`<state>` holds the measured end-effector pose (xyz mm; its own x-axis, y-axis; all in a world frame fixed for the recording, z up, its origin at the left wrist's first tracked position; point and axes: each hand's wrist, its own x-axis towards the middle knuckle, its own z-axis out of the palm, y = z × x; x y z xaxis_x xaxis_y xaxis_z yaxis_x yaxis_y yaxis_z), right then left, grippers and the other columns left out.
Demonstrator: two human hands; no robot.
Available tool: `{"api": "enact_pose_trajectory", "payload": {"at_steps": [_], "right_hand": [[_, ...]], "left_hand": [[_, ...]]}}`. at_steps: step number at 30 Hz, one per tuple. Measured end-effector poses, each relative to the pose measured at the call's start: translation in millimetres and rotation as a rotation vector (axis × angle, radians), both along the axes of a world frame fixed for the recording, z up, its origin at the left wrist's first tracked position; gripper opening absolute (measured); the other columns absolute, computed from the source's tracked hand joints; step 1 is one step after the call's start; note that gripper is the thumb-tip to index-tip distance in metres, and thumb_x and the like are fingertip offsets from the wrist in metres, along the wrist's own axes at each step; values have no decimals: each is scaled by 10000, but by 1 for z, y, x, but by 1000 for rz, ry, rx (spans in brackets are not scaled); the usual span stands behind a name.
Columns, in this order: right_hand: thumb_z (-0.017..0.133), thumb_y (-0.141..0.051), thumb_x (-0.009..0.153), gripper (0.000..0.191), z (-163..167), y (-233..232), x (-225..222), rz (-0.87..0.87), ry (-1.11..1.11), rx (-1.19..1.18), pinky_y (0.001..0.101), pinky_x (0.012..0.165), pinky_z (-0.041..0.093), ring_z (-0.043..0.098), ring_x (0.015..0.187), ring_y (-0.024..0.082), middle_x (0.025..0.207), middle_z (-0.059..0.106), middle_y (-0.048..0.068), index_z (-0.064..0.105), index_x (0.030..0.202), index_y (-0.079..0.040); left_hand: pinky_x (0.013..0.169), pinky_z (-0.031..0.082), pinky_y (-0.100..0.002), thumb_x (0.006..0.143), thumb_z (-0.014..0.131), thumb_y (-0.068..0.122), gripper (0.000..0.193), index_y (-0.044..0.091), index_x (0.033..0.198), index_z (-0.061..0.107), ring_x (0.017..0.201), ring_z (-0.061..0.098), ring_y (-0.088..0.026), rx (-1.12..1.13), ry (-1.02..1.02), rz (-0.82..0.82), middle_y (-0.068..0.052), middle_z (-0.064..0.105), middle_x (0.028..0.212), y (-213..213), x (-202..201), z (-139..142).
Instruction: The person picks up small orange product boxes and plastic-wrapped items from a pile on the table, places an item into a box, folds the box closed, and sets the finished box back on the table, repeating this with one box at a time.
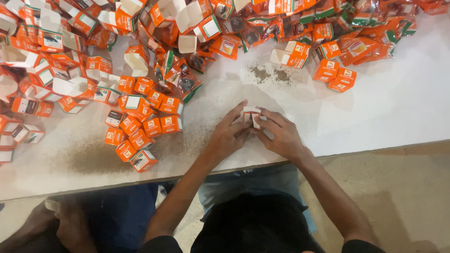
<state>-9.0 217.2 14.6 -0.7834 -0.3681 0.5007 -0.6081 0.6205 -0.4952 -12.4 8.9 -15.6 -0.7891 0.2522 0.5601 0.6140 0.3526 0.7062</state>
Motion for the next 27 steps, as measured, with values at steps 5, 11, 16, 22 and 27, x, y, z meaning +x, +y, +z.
{"api": "enact_pose_trajectory", "payload": {"at_steps": [5, 11, 16, 22, 27], "right_hand": [[844, -58, 768, 264, 1, 5, 1, 74, 75, -30, 392, 926, 595, 699, 1140, 295, 1251, 713, 81, 678, 972, -88], [824, -46, 773, 263, 13, 4, 6, 65, -91, -104, 383, 930, 589, 704, 1146, 304, 1269, 711, 98, 657, 975, -62], [783, -32, 803, 437, 21, 10, 7, 149, -147, -159, 396, 980, 575, 689, 1169, 323, 1299, 685, 131, 679, 1228, -50], [794, -45, 827, 390, 9, 8, 8, 88, -77, -115, 373, 954, 599, 713, 1155, 297, 1299, 701, 109, 703, 1200, -108], [772, -30, 896, 271, 7, 9, 13, 53, -74, -128, 363, 955, 620, 734, 1174, 298, 1319, 705, 88, 700, 1141, -120]], "left_hand": [[880, 643, -341, 767, 880, 4, 322, 71, 796, 567, 1266, 694, -302, 82, -125, -92, -127, 687, 1305, -5, -3, 0], [1025, 611, -409, 746, 794, -100, 318, 24, 1024, 702, 1321, 632, -338, 1, -19, -199, -120, 696, 1247, -9, -7, 7], [998, 586, -419, 756, 837, -11, 253, 67, 950, 695, 1273, 637, -352, -46, 71, -166, -127, 679, 1238, -7, -3, 19], [1022, 587, -433, 802, 835, 18, 266, 44, 1043, 726, 1264, 651, -338, -43, 78, -160, -107, 684, 1239, -6, -2, 23], [1050, 586, -415, 855, 850, 33, 250, 50, 1035, 677, 1293, 662, -311, -48, 16, -149, -93, 700, 1248, -5, 2, 19]]}}
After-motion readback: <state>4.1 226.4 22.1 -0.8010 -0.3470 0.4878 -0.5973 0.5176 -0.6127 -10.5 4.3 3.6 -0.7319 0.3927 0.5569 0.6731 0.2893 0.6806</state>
